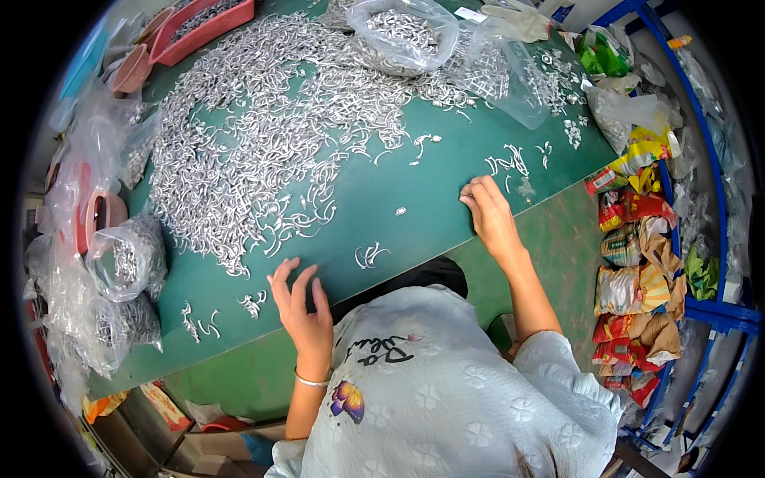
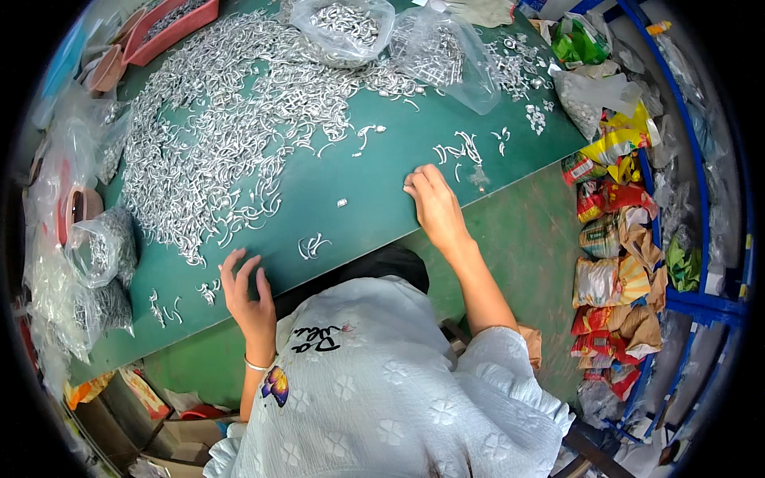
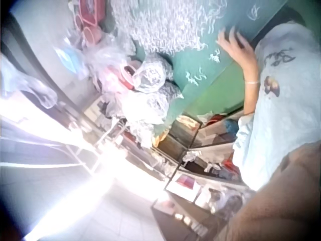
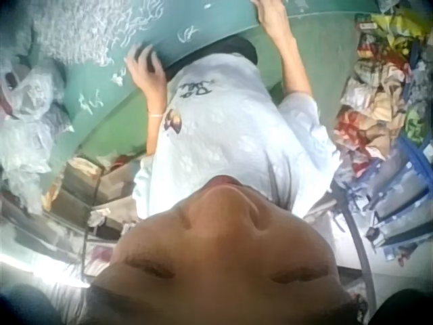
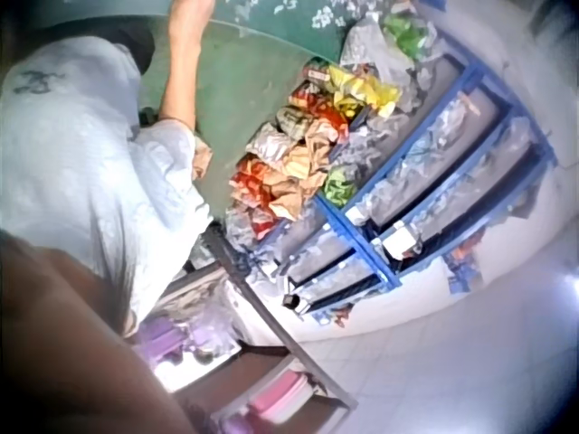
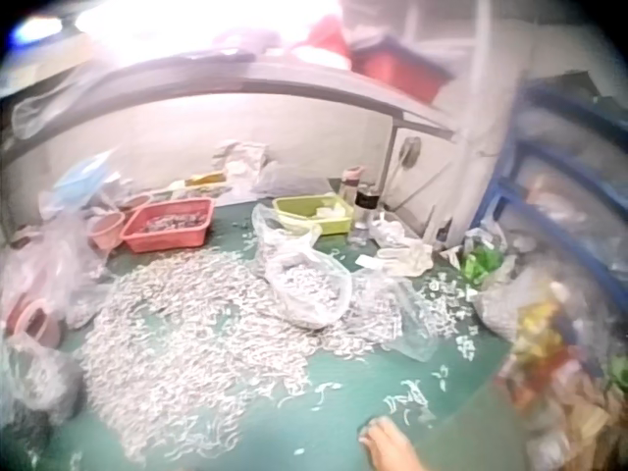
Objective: The person sorts through a large pile of small, curved metal components on a green workbench by hand, picking up individual pieces and placing them into separate plastic bags or containers.
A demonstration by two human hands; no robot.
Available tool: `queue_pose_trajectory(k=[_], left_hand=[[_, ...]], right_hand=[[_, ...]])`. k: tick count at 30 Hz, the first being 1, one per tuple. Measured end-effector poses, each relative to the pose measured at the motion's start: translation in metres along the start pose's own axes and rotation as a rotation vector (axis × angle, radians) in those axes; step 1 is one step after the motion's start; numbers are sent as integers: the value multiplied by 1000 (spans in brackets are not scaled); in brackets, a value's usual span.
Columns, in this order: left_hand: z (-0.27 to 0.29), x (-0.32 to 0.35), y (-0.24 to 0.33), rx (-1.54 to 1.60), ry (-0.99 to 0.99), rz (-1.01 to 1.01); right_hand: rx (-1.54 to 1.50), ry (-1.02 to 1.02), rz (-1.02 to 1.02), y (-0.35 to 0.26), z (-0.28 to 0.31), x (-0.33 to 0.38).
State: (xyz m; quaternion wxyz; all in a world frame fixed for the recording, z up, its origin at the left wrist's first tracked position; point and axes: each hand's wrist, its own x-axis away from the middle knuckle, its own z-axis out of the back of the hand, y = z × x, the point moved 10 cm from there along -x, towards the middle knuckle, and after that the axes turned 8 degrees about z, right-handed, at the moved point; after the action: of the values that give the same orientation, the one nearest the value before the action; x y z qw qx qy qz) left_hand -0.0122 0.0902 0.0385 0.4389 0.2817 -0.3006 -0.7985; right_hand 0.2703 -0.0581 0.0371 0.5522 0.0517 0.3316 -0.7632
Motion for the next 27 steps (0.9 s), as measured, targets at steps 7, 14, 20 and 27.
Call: queue_pose_trajectory(k=[7, 14, 20, 27], left_hand=[[0, 1, -2, 5, -5, 14], [3, -1, -5, 12, 0, 14], [-4, -19, -8, -44, 20, -29], [-4, -38, -2, -116, 33, -22]], right_hand=[[149, 348, -178, 67, 97, -12], [455, 164, -205, 138, 100, -5], [-256, -287, 101, -59, -42, -81], [-46, -364, 351, -149, -152, -114]])
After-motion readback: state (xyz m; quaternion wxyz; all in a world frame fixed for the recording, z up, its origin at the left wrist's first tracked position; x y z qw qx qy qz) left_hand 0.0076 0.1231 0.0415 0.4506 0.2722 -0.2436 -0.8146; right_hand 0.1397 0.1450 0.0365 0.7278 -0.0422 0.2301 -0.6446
